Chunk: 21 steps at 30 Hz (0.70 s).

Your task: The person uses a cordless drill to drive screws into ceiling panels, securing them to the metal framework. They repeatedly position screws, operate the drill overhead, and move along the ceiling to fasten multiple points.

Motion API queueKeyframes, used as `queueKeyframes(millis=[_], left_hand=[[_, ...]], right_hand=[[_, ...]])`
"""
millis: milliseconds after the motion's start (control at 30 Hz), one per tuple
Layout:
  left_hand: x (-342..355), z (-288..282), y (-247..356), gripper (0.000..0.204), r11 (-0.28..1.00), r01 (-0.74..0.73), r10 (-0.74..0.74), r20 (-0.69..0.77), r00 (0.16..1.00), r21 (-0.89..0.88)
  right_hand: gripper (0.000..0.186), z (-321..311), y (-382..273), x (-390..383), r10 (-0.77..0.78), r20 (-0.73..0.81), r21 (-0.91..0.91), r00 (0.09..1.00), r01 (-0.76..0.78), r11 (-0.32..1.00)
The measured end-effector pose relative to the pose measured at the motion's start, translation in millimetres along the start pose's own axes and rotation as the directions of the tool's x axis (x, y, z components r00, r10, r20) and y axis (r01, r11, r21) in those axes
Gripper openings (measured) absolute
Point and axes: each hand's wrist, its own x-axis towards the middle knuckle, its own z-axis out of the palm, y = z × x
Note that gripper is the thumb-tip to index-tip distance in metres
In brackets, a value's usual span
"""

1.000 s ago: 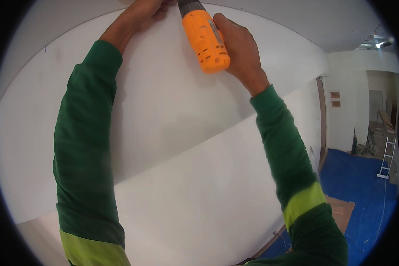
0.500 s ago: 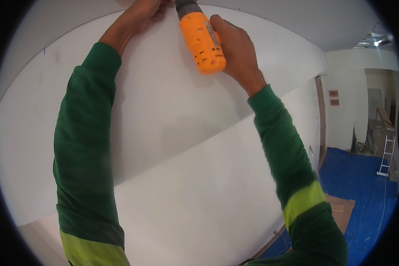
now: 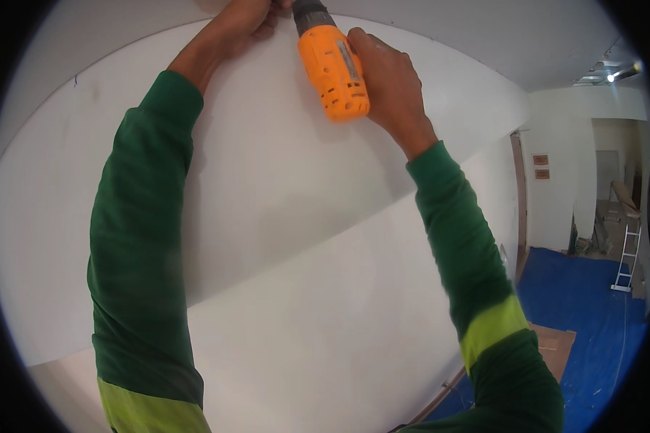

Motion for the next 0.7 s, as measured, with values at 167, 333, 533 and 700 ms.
queueKeyframes(millis=[167, 333, 533, 700], left_hand=[[-5.8, -3.3, -0.2, 0.027, 1.000, -0.020, 0.020, 0.016, 1.000, 0.001], [-5.6, -10.2, -2.7, 0.027, 1.000, -0.021, 0.020, 0.030, 0.999, 0.015], [2.5, -1.3, -3.3, 0.025, 0.999, -0.032, 0.031, 0.035, 0.999, 0.032], [10.0, -0.4, -12.9, 0.023, 0.998, -0.042, 0.040, 0.033, 0.999, 0.050]], right_hand=[[0.036, -2.6, 1.6, 3.3, -0.080, 0.005, -0.213, 0.997, 0.080, 0.974], [0.037, -3.8, 0.1, 6.3, -0.061, 0.052, -0.154, 0.997, 0.069, 0.986], [0.037, -1.3, 10.9, 6.5, -0.089, 0.020, -0.194, 0.996, 0.091, 0.977], [0.036, 11.5, 20.1, 7.2, -0.100, 0.013, -0.184, 0.995, 0.100, 0.978]])
